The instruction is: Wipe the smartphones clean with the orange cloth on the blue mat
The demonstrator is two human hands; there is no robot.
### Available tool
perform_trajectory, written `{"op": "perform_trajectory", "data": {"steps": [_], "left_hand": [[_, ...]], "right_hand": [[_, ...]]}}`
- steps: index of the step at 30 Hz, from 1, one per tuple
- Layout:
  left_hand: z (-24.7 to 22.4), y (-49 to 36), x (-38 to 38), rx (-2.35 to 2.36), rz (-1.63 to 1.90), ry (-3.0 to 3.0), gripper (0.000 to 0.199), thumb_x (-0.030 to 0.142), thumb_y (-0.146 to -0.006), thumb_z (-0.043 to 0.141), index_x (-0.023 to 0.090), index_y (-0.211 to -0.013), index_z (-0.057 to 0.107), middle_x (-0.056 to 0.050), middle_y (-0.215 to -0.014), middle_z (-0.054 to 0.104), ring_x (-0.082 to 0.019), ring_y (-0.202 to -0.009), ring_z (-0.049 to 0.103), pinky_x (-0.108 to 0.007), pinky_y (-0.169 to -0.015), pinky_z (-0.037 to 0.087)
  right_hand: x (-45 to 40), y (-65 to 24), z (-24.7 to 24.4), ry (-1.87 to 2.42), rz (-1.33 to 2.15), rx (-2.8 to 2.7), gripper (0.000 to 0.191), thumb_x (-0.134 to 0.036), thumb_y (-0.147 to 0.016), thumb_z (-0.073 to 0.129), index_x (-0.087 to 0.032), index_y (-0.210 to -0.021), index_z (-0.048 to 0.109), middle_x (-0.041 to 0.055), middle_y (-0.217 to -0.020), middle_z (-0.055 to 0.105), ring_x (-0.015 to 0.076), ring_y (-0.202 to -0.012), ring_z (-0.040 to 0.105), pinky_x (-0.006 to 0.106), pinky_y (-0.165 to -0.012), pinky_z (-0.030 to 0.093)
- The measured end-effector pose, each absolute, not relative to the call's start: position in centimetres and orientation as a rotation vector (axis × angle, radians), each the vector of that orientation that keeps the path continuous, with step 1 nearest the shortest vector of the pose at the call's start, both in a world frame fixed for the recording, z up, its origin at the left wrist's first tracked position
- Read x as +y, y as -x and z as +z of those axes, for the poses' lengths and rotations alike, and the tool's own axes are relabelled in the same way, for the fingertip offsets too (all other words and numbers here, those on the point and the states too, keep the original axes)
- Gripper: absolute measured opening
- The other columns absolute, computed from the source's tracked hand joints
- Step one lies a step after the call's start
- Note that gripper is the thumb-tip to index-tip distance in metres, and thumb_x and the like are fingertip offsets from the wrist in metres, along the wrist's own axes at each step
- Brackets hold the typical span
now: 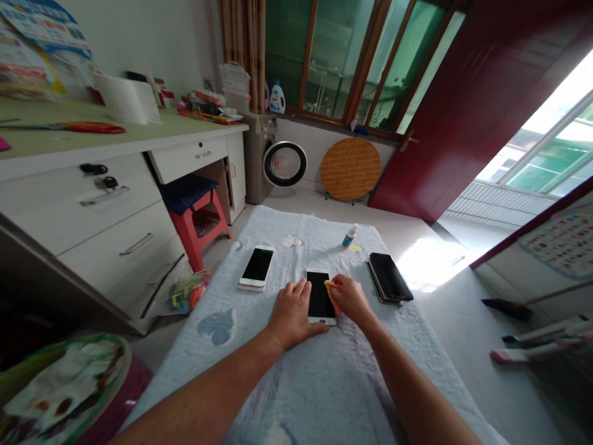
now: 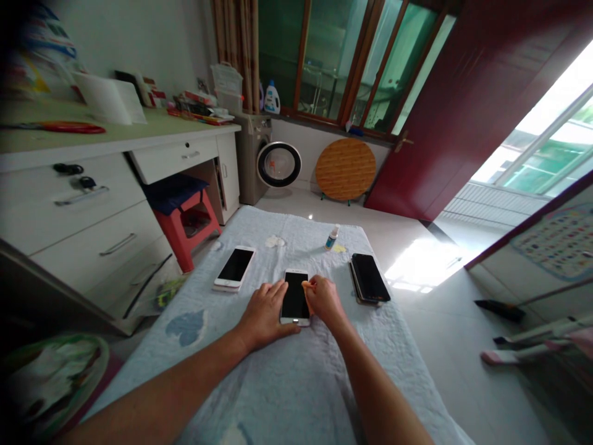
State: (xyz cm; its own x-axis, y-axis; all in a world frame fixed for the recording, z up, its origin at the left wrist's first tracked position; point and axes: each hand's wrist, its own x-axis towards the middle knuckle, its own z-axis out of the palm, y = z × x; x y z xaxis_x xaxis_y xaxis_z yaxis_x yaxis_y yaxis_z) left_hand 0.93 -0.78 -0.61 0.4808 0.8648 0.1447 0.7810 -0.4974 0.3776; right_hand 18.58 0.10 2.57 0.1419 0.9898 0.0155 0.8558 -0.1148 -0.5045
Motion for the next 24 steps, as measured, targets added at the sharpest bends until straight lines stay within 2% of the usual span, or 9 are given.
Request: {"op": "perform_trajectory", "data": {"steps": [5, 11, 16, 21, 24], "left_hand": [[-0.3, -0.8, -0.8, 1.400, 0.462, -2.468, 0.096, 0.071, -0.060, 0.067, 0.014, -0.133, 0.045, -0.015, -0.140, 0.047, -0.036, -0.119, 0.045, -0.045, -0.099, 0.038], [-0.2, -0.5, -0.5, 1.355, 0.441, -2.453, 0.095, 0.072, -0.060, 0.066, 0.017, -0.134, 0.044, -0.013, -0.141, 0.046, -0.036, -0.121, 0.044, -0.044, -0.101, 0.037], [0.0, -0.1, -0.3, 1.304, 0.436, -2.457, 0.094, 0.071, -0.062, 0.065, 0.017, -0.135, 0.043, -0.012, -0.139, 0.048, -0.036, -0.118, 0.044, -0.044, -0.100, 0.037], [0.5, 0.0, -0.3, 1.280, 0.423, -2.450, 0.094, 0.070, -0.063, 0.065, 0.016, -0.136, 0.043, -0.010, -0.138, 0.049, -0.034, -0.114, 0.046, -0.043, -0.097, 0.039], [0.8, 0.0, -0.3, 1.279, 0.408, -2.446, 0.094, 0.069, -0.062, 0.066, 0.016, -0.136, 0.043, -0.010, -0.139, 0.048, -0.033, -0.113, 0.046, -0.043, -0.097, 0.038]], "right_hand": [[-1.1, -18.3, 2.4, 1.852, 0.421, -1.922, 0.015, -0.027, -0.082, 0.057, -0.018, -0.085, 0.068, 0.0060, -0.082, 0.065, 0.0168, -0.077, 0.059, 0.024, -0.070, 0.038], [1.4, -18.6, 1.5, 1.855, 0.332, -1.980, 0.018, -0.015, -0.081, 0.053, -0.016, -0.089, 0.069, 0.0047, -0.083, 0.062, 0.0138, -0.075, 0.056, 0.022, -0.070, 0.037], [5.3, -19.5, 2.0, 1.904, 0.267, -2.025, 0.022, -0.014, -0.081, 0.050, -0.015, -0.089, 0.070, 0.0073, -0.085, 0.066, 0.0154, -0.081, 0.057, 0.022, -0.074, 0.037], [7.5, -20.3, 2.3, 1.978, 0.264, -2.065, 0.030, -0.012, -0.081, 0.048, -0.011, -0.106, 0.064, 0.0090, -0.087, 0.069, 0.0167, -0.080, 0.059, 0.024, -0.070, 0.037], [8.0, -20.1, 2.3, 1.988, 0.290, -2.133, 0.028, -0.012, -0.081, 0.048, -0.012, -0.105, 0.063, 0.0086, -0.087, 0.069, 0.0165, -0.079, 0.059, 0.023, -0.068, 0.037]]}}
